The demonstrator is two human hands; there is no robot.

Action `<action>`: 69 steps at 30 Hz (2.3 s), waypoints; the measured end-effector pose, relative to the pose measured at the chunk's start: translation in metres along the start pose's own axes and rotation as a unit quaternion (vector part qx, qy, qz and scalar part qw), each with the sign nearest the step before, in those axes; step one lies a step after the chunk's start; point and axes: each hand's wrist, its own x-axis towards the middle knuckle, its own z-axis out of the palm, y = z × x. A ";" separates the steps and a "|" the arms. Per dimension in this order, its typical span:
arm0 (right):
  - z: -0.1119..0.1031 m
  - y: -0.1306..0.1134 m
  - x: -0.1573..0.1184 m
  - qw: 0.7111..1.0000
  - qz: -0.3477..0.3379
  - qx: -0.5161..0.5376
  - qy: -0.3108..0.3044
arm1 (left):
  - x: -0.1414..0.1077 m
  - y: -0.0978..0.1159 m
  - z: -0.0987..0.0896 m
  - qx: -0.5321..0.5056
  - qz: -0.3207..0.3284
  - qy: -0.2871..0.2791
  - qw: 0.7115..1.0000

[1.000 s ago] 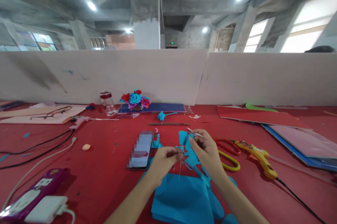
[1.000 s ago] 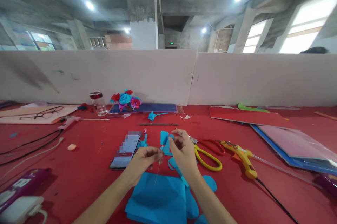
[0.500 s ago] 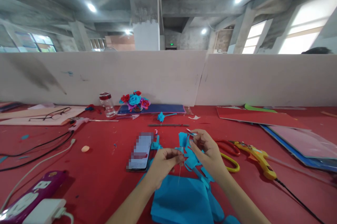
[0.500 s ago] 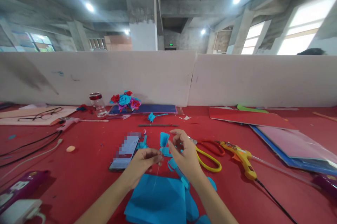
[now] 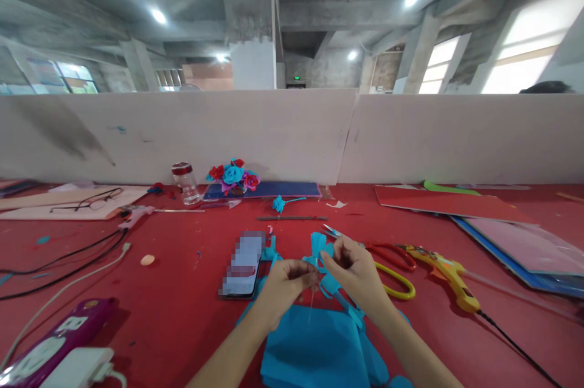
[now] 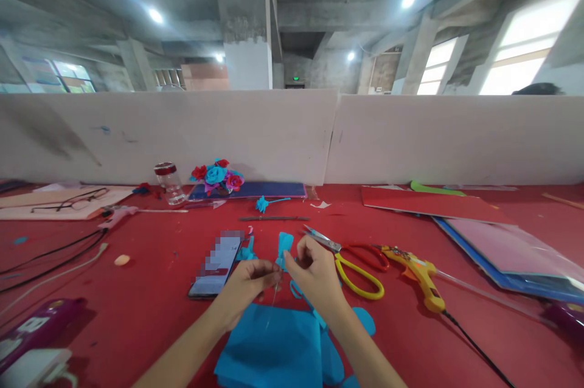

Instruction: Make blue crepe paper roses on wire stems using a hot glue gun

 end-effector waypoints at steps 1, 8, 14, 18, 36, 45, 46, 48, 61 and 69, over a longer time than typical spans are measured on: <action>0.000 0.000 0.000 1.000 -0.001 -0.005 -0.001 | 0.000 0.000 0.000 0.000 0.000 -0.001 1.000; -0.009 -0.005 0.000 0.997 -0.046 0.011 -0.062 | 0.000 0.000 -0.001 0.007 -0.001 0.007 1.000; -0.025 -0.008 0.005 0.990 -0.096 -0.070 -0.075 | 0.000 0.001 -0.001 -0.011 -0.029 0.000 1.000; -0.029 -0.006 0.008 0.987 -0.117 -0.095 -0.056 | -0.001 0.004 -0.001 -0.011 -0.036 -0.011 0.999; -0.026 -0.002 0.008 0.990 -0.094 -0.073 -0.071 | -0.004 0.003 0.001 0.006 -0.018 -0.054 0.998; -0.032 -0.001 0.009 0.991 -0.077 -0.072 -0.083 | -0.005 0.004 0.000 0.011 -0.017 -0.058 0.998; -0.032 -0.001 0.009 0.991 -0.076 -0.070 -0.082 | -0.005 0.003 0.000 0.013 -0.016 -0.060 0.998; -0.031 -0.001 0.010 0.991 -0.077 -0.071 -0.077 | -0.005 0.003 -0.001 0.013 -0.015 -0.065 0.998; -0.027 -0.006 0.008 0.993 -0.065 -0.072 -0.062 | -0.006 0.002 0.000 0.011 -0.027 -0.068 0.997; -0.023 -0.003 0.007 0.993 -0.063 -0.095 -0.040 | -0.006 0.004 0.001 0.014 -0.031 -0.066 0.997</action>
